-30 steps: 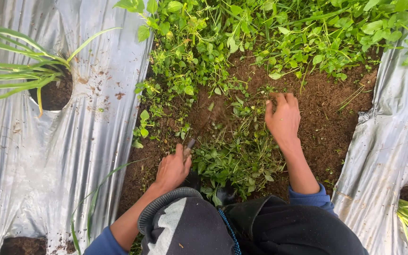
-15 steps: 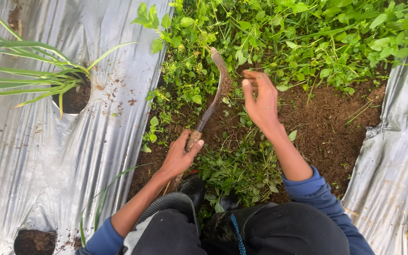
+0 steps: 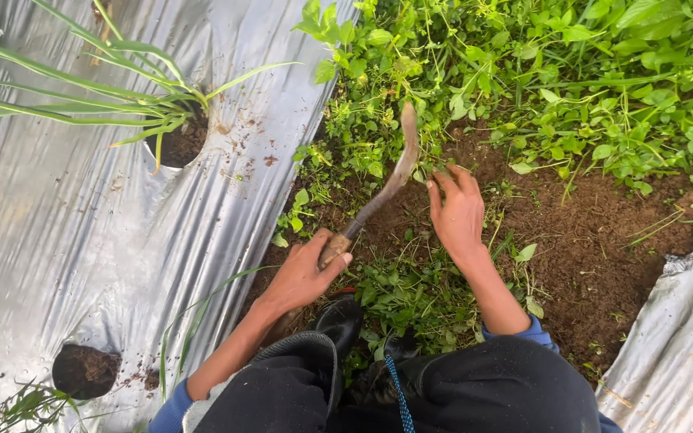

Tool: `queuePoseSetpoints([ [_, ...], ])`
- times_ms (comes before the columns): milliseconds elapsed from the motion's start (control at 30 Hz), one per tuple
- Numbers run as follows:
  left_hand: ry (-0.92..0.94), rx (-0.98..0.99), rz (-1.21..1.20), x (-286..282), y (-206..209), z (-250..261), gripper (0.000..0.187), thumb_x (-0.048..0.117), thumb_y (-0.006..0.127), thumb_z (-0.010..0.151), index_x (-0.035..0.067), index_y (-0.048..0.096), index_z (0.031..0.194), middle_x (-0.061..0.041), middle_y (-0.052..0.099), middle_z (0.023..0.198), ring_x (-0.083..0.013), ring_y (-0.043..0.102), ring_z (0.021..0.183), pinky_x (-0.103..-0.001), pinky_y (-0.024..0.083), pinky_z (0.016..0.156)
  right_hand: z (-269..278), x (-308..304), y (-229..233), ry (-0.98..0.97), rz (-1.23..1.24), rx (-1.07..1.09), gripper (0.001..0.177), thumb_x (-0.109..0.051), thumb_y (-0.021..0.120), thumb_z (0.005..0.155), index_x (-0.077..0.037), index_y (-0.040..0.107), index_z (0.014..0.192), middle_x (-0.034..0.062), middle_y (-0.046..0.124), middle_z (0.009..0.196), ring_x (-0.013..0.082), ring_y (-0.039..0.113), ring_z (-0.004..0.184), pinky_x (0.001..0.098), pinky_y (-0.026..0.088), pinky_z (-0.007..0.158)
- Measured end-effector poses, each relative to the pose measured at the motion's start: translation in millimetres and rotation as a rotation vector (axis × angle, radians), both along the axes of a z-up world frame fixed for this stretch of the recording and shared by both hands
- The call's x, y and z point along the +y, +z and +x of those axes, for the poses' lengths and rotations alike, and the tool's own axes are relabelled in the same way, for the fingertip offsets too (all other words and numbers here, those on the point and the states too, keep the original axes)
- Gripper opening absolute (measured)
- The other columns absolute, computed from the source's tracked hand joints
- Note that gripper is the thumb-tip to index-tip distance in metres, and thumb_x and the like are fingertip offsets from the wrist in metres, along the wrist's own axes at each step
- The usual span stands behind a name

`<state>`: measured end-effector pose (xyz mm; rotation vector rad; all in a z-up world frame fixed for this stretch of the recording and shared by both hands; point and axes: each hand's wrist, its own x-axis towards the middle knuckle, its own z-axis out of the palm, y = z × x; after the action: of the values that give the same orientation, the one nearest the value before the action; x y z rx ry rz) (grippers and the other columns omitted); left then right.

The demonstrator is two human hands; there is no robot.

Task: The person uses a sickle to cut weeds growing between rows of crops covered with plastic mulch. They repeatedly slice the vegetation near the ground and pull the cut weeds away with their hands.

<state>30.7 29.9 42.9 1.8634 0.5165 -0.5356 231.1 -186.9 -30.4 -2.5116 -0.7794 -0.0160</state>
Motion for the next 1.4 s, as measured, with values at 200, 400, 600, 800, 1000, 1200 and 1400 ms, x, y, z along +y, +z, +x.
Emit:
queuePoseSetpoints([
  [200,0.115,-0.143,0.103,52,93,-3,0.038,0.024,0.06,0.101,-0.006,0.054,0.124,-0.011,0.059,0.064,-0.0215,0.06,0.045,-0.035,0.053,0.045,-32,84,21,0.685,-0.044,-0.213,0.031,-0.033,0.058,0.107,-0.01,0.074,0.12,0.0144,0.07,0.126,0.0228,0.07,0.116,0.0327,0.057,0.098],
  [400,0.28,-0.141,0.305,76,105,-25,0.044,0.036,0.062,0.102,-0.001,0.057,0.126,-0.012,0.066,0.059,-0.021,0.067,0.055,-0.039,0.053,0.052,-78,145,32,0.62,-0.168,-0.157,0.065,-0.024,0.055,0.107,0.005,0.03,0.159,0.0328,0.047,0.152,0.0269,0.072,0.098,0.0289,0.062,0.062],
  [600,0.269,0.074,0.431,62,110,-68,0.054,0.041,0.057,0.103,-0.002,0.058,0.136,-0.028,0.072,0.087,-0.0389,0.076,0.081,-0.049,0.058,0.066,-36,146,-38,0.606,-0.29,-0.311,0.026,-0.017,0.047,0.113,0.0,0.062,0.124,0.0204,0.064,0.121,0.0291,0.073,0.099,0.0269,0.056,0.051],
  [800,0.292,0.41,0.34,55,110,-100,0.059,0.046,0.057,0.097,0.01,0.053,0.143,-0.013,0.079,0.098,-0.0206,0.066,0.061,-0.04,0.058,0.062,-59,120,-25,0.662,-0.022,0.092,0.021,-0.006,0.052,0.103,0.0,0.059,0.084,0.014,0.059,0.08,0.0277,0.061,0.054,0.0369,0.042,0.034],
  [1000,0.365,0.3,0.423,64,101,-120,0.053,0.044,0.065,0.092,0.009,0.059,0.132,-0.011,0.08,0.104,-0.0241,0.074,0.068,-0.042,0.063,0.068,-44,97,-35,0.596,0.001,-0.259,0.016,-0.008,0.054,0.109,0.001,0.067,0.113,0.0136,0.068,0.101,0.0212,0.068,0.074,0.0245,0.05,0.038],
  [1200,0.402,0.205,0.43,84,104,-99,0.052,0.04,0.063,0.095,0.006,0.058,0.134,-0.013,0.079,0.105,-0.0262,0.073,0.075,-0.041,0.06,0.07,-42,161,-2,0.432,-0.173,-0.684,0.062,0.004,0.061,0.099,0.002,0.041,0.158,0.0043,0.077,0.096,0.007,0.066,0.075,0.0197,0.044,0.042],
  [1400,0.418,0.034,0.445,108,77,-99,0.051,0.042,0.072,0.095,-0.002,0.067,0.121,-0.028,0.075,0.093,-0.0412,0.076,0.08,-0.05,0.058,0.07,-38,168,12,0.389,-0.317,-0.377,0.038,-0.006,0.056,0.098,0.002,0.061,0.134,0.0139,0.073,0.097,0.0185,0.075,0.07,0.0252,0.055,0.039],
])
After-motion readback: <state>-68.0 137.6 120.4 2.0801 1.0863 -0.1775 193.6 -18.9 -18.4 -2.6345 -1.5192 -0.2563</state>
